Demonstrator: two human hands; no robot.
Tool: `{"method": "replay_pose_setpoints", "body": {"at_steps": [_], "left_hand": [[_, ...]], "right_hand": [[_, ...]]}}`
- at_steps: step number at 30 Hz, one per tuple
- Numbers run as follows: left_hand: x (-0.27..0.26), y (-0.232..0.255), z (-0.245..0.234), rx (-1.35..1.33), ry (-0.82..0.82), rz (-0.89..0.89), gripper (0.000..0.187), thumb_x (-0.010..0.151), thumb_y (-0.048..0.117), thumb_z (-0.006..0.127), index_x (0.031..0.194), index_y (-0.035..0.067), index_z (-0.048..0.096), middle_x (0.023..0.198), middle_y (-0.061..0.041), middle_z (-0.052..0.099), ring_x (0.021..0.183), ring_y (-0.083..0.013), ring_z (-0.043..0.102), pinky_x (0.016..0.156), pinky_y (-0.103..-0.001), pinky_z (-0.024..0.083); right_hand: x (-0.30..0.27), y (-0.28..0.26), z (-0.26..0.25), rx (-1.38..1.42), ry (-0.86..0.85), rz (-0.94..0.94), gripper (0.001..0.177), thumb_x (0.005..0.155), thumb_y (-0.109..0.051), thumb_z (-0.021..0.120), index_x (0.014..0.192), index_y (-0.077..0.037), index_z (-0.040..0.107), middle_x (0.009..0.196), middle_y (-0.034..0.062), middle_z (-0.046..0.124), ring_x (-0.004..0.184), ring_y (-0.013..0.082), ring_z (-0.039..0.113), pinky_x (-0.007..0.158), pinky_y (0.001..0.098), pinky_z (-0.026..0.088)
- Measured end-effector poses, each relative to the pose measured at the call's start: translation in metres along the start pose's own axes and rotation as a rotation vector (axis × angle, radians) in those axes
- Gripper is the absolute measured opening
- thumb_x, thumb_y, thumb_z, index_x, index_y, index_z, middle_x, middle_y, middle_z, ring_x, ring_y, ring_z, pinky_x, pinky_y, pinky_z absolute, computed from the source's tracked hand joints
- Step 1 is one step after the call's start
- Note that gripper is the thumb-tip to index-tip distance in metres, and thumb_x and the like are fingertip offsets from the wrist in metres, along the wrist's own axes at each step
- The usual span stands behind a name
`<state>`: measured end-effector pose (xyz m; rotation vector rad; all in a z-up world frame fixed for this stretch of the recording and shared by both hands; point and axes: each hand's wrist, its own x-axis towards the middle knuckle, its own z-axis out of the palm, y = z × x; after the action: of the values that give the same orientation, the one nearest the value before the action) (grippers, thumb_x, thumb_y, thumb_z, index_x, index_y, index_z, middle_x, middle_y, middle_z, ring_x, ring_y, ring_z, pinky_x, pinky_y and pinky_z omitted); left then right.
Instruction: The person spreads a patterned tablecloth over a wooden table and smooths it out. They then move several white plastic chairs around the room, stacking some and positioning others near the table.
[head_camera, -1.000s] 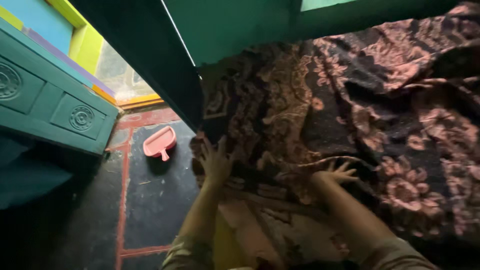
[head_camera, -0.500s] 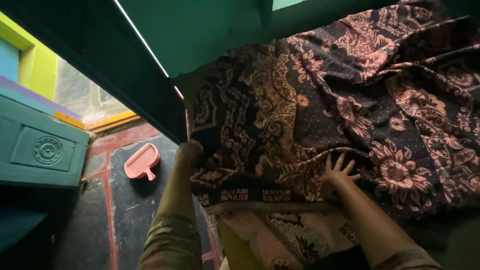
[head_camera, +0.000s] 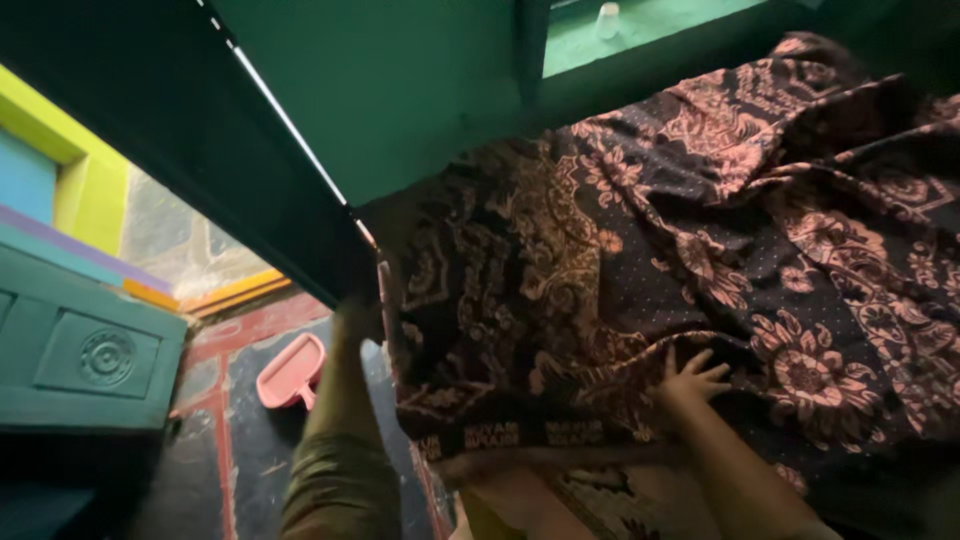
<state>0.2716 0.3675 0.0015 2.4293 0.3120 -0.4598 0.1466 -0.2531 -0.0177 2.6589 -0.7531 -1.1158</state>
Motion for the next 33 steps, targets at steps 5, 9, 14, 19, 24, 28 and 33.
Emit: {"method": "replay_pose_setpoints", "body": {"at_steps": [5, 9, 14, 19, 24, 28, 33], "left_hand": [[0.046, -0.035, -0.095, 0.088, 0.668, -0.226, 0.093, 0.085, 0.065, 0.069, 0.145, 0.004, 0.032, 0.144, -0.030, 0.040, 0.126, -0.0504, 0.045, 0.101, -0.063, 0.041], [0.100, -0.050, -0.186, -0.212, 0.813, -0.332, 0.098, 0.085, 0.064, 0.070, 0.148, 0.003, 0.029, 0.146, -0.030, 0.040, 0.130, -0.0495, 0.045, 0.104, -0.061, 0.040], [0.117, -0.065, -0.214, -0.369, 0.865, -0.179, 0.085, 0.088, 0.060, 0.070, 0.146, 0.004, 0.044, 0.140, -0.027, 0.055, 0.128, -0.0449, 0.057, 0.104, -0.052, 0.048], [0.090, -0.041, -0.200, -0.256, 0.905, -0.074, 0.072, 0.093, 0.056, 0.070, 0.137, 0.001, 0.055, 0.131, -0.026, 0.062, 0.122, -0.0449, 0.062, 0.101, -0.053, 0.049], [0.056, 0.007, -0.182, -0.391, 0.986, -0.074, 0.075, 0.079, 0.043, 0.073, 0.142, 0.009, 0.050, 0.125, -0.023, 0.067, 0.113, -0.0446, 0.065, 0.095, -0.052, 0.051], [0.040, 0.043, -0.171, -0.470, 0.828, -0.125, 0.067, 0.088, 0.039, 0.071, 0.146, 0.013, 0.051, 0.128, -0.026, 0.067, 0.117, -0.0461, 0.065, 0.099, -0.053, 0.050], [0.057, 0.052, -0.146, -0.148, 1.116, 0.325, 0.112, 0.069, 0.031, 0.089, 0.151, -0.009, 0.024, 0.137, -0.044, 0.051, 0.120, -0.0543, 0.056, 0.103, -0.053, 0.047]], "right_hand": [[-0.005, 0.001, -0.008, -0.046, 0.011, 0.023, 0.128, 0.075, -0.083, 0.073, 0.165, -0.039, -0.007, 0.170, 0.0229, -0.020, 0.152, 0.0561, -0.005, 0.111, 0.0739, 0.016], [-0.033, 0.011, 0.021, -0.018, 0.299, -0.017, 0.119, 0.077, -0.082, 0.066, 0.166, -0.032, 0.006, 0.172, 0.0263, -0.011, 0.153, 0.0573, 0.001, 0.112, 0.0757, 0.018], [-0.055, 0.001, 0.020, 0.102, 0.317, 0.029, 0.109, 0.085, -0.070, 0.062, 0.166, -0.028, 0.004, 0.170, 0.0261, -0.009, 0.151, 0.0576, 0.001, 0.105, 0.0768, 0.026], [-0.077, -0.009, 0.010, 0.071, 0.353, 0.049, 0.100, 0.089, -0.056, 0.062, 0.168, -0.028, 0.007, 0.172, 0.0270, -0.003, 0.153, 0.0565, 0.009, 0.105, 0.0723, 0.034], [-0.080, -0.013, -0.006, 0.136, 0.241, 0.108, 0.089, 0.097, -0.048, 0.056, 0.165, -0.029, 0.002, 0.171, 0.0242, -0.010, 0.153, 0.0533, 0.003, 0.107, 0.0710, 0.032], [-0.080, -0.011, -0.010, 0.085, 0.193, 0.086, 0.100, 0.094, -0.046, 0.063, 0.166, -0.028, -0.003, 0.170, 0.0255, -0.014, 0.153, 0.0534, 0.001, 0.109, 0.0694, 0.031], [-0.074, -0.009, -0.004, 0.078, 0.256, 0.097, 0.089, 0.100, -0.037, 0.059, 0.165, -0.030, 0.000, 0.171, 0.0252, -0.014, 0.153, 0.0530, 0.002, 0.109, 0.0705, 0.031]]}}
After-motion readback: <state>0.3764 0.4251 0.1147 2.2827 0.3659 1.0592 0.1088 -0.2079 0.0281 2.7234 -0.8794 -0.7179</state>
